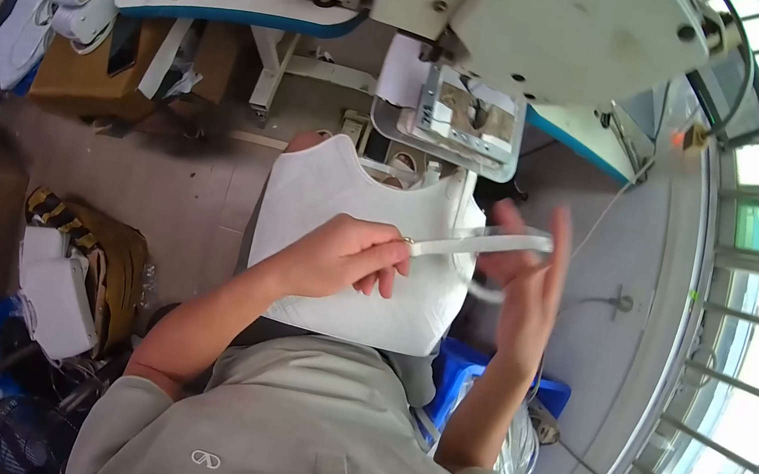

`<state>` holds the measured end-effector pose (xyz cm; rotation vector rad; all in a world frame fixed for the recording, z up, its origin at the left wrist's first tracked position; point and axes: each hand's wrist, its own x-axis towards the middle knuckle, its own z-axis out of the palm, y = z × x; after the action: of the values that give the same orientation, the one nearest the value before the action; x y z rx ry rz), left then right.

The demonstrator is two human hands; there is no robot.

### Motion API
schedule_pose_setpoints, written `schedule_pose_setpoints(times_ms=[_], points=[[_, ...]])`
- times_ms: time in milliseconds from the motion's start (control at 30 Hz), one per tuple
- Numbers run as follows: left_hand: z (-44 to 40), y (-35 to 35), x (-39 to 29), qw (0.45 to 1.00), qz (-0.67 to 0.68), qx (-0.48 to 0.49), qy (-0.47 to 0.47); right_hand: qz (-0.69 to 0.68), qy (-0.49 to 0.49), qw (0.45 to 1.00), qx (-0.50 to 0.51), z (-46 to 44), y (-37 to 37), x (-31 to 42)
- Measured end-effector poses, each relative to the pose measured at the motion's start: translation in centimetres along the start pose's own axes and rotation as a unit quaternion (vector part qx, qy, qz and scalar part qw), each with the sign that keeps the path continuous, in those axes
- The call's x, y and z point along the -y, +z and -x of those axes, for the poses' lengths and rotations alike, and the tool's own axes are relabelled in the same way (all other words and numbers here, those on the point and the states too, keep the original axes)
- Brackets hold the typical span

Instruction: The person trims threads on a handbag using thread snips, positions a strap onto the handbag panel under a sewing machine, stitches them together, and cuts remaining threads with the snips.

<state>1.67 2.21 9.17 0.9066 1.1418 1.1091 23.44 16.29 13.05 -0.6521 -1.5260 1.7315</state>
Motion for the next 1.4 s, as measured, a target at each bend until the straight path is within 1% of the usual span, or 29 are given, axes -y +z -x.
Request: schedule_pose_setpoints(times_ms=[33,67,100,133,167,200,233,267,333,367,400,433,500,567,600,667,700,767,800,867,900,967,1033,1067,1100,1167,1233,1333,1400], points=[[-0.1,0.2,0.5,0.999,0.036,0.001,0.002,0.079,-0.014,0.995,0.063,1.1,0.9,-1.0],[-0.4,0.7,1.0,0.999,0.042,0.013,-0.003,0.162,0.026,0.975,0.153,1.3,2.0,-0.9],[-0.6,1.1,0.9,0.999,0.023,0.035,0.006,0.322,0.045,0.928,0.184,1.2,3.3,0.4],[-0.6,1.1,0.5,0.999,0.000,0.047,0.016,0.328,0.031,0.934,0.136,1.2,4.2,-0.5],[-0.6,0.2,0.8,0.996,-0.026,0.079,0.009,0.322,0.004,0.937,0.137,0.9,3.7,-1.2],[-0.1,-1.7,-0.3,0.991,-0.096,0.084,0.032,0.242,0.055,0.966,0.075,0.7,3.8,-1.4],[0.6,-3.7,-1.4,0.981,-0.165,0.091,0.049,0.228,0.062,0.970,0.061,0.4,3.1,-1.7],[1.1,-6.3,-1.8,0.985,-0.171,0.019,0.028,0.196,0.057,0.977,0.055,0.7,1.8,-2.4],[1.6,-13.0,-3.3,0.908,-0.331,-0.222,0.127,0.191,0.068,0.978,0.052,0.9,0.5,-2.1],[1.6,-16.9,-4.5,0.881,-0.332,-0.318,0.111,0.190,0.075,0.978,0.045,1.1,0.1,-2.1],[0.4,-21.3,-4.3,0.821,-0.355,-0.434,0.111,0.204,0.080,0.975,0.044,1.2,-0.9,-2.6],[-0.9,-25.3,-5.3,0.754,-0.423,-0.495,0.084,0.204,0.076,0.975,0.052,1.4,-0.9,-2.5],[-4.4,-32.0,-5.8,0.634,-0.514,-0.550,0.176,0.208,0.130,0.969,0.029,0.9,-0.5,-2.4],[-8.7,-37.5,-6.1,0.554,-0.634,-0.522,0.139,0.204,0.124,0.971,0.025,0.7,0.8,-2.8],[-10.2,-38.7,-6.1,0.549,-0.632,-0.528,0.141,0.206,0.117,0.971,0.037,0.6,1.5,-2.9],[-12.7,-40.0,-7.0,0.483,-0.745,-0.456,0.052,0.232,0.103,0.965,0.060,0.5,3.4,-2.3],[-13.6,-40.5,-7.5,0.482,-0.745,-0.457,0.057,0.232,0.099,0.966,0.057,0.4,3.6,-2.2],[-15.9,-41.3,-8.1,0.537,-0.743,-0.388,-0.096,0.257,0.121,0.956,0.073,1.0,3.5,-2.0],[-16.6,-42.5,-8.0,0.549,-0.724,-0.412,-0.062,0.256,0.123,0.957,0.064,1.4,3.3,-2.0],[-16.0,-43.7,-8.1,0.552,-0.741,-0.383,-0.020,0.251,0.133,0.957,0.050,1.9,2.8,-1.9],[-17.0,-44.7,-8.3,0.579,-0.692,-0.430,-0.040,0.249,0.134,0.958,0.042,2.1,2.7,-2.0],[-15.7,-45.4,-9.2,0.590,-0.608,-0.529,0.038,0.228,0.143,0.962,0.038,2.4,2.3,-2.1],[-12.5,-43.7,-11.5,0.662,-0.377,-0.623,0.178,0.222,0.140,0.964,0.041,2.5,1.7,-2.0],[-10.9,-43.0,-11.6,0.725,-0.174,-0.611,0.266,0.217,0.130,0.966,0.050,2.3,1.6,-2.1],[-9.0,-41.9,-11.3,0.751,0.037,-0.567,0.336,0.187,0.122,0.974,0.039,2.1,1.9,-1.9],[-2.8,-35.1,-10.6,0.793,0.028,-0.534,0.291,0.128,0.133,0.982,0.029,1.7,2.2,-1.9],[1.0,-26.9,-8.1,0.829,0.083,-0.498,0.241,0.120,0.104,0.986,0.053,1.2,2.3,-2.7],[3.3,-14.2,-3.6,0.913,0.112,-0.365,0.145,0.154,0.053,0.983,0.087,-0.7,4.0,-3.1],[3.5,-8.9,-0.6,0.944,0.127,-0.281,0.119,0.108,0.080,0.990,0.052,-1.3,5.8,-3.5]])
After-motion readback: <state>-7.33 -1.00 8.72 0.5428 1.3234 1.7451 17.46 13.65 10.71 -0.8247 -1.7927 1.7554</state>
